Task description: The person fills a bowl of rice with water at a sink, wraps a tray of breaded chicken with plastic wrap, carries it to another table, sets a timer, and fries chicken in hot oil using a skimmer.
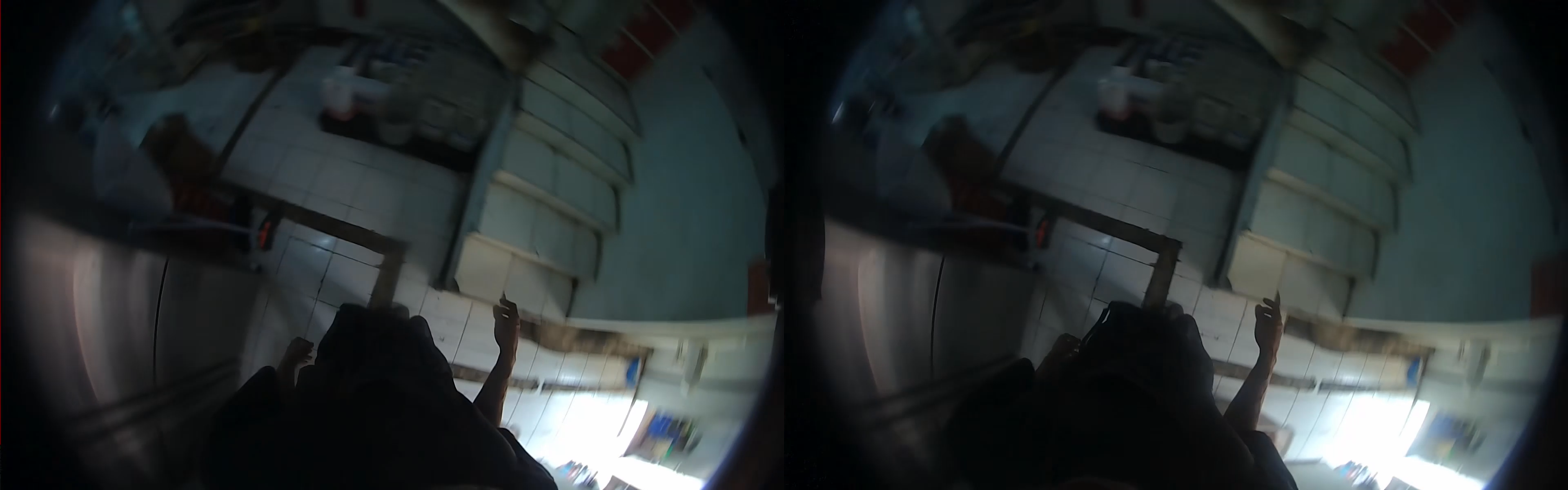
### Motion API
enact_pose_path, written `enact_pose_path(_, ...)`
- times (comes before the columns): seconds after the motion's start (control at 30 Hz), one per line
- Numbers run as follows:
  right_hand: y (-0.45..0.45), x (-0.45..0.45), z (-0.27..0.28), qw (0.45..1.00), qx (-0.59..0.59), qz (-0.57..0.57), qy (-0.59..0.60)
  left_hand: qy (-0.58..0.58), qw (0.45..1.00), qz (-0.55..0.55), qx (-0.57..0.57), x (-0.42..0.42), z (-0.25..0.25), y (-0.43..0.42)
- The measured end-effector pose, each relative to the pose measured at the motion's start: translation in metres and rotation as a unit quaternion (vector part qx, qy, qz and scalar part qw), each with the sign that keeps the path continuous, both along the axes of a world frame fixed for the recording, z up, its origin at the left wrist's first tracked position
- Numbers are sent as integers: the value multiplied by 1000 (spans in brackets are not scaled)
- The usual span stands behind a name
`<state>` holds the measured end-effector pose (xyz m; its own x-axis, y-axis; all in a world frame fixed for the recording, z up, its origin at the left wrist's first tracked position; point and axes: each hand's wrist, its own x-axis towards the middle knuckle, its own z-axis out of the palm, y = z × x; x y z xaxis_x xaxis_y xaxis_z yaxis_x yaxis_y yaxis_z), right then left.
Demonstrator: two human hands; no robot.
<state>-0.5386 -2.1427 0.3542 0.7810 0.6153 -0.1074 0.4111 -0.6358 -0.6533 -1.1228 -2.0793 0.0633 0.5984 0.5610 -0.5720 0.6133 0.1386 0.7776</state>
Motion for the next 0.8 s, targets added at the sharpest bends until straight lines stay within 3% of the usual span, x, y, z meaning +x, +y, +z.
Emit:
enact_pose_path(0.03,44,16,11,994,-92,51,25,34,975,181,-123,14,27,4)
enact_pose_path(0.07,89,28,10,991,-95,93,33,58,904,346,-245,32,54,14)
enact_pose_path(0.1,138,38,9,981,-117,142,66,174,917,309,-184,52,81,35)
enact_pose_path(0.17,247,40,17,959,-160,213,97,186,895,367,-173,77,127,74)
enact_pose_path(0.23,365,42,-9,940,-142,293,103,195,875,411,-167,89,147,135)
enact_pose_path(0.27,344,49,7,930,-128,330,104,188,858,445,-174,103,164,82)
enact_pose_path(0.33,421,37,-12,897,-140,405,112,229,866,412,-168,109,135,104)
enact_pose_path(0.4,444,47,-34,870,-146,458,107,152,863,436,-207,132,104,80)
enact_pose_path(0.47,496,60,-83,825,-152,482,253,213,790,476,-324,156,124,137)
enact_pose_path(0.53,531,19,-82,793,-171,451,372,205,793,509,-263,154,96,194)
enact_pose_path(0.7,747,-81,-103,716,-347,568,209,147,783,598,-90,104,61,414)
enact_pose_path(0.77,790,-22,-117,688,-344,615,175,91,760,644,12,199,85,455)
enact_pose_path(0.8,826,-31,-124,676,-364,621,156,144,748,643,79,176,32,521)
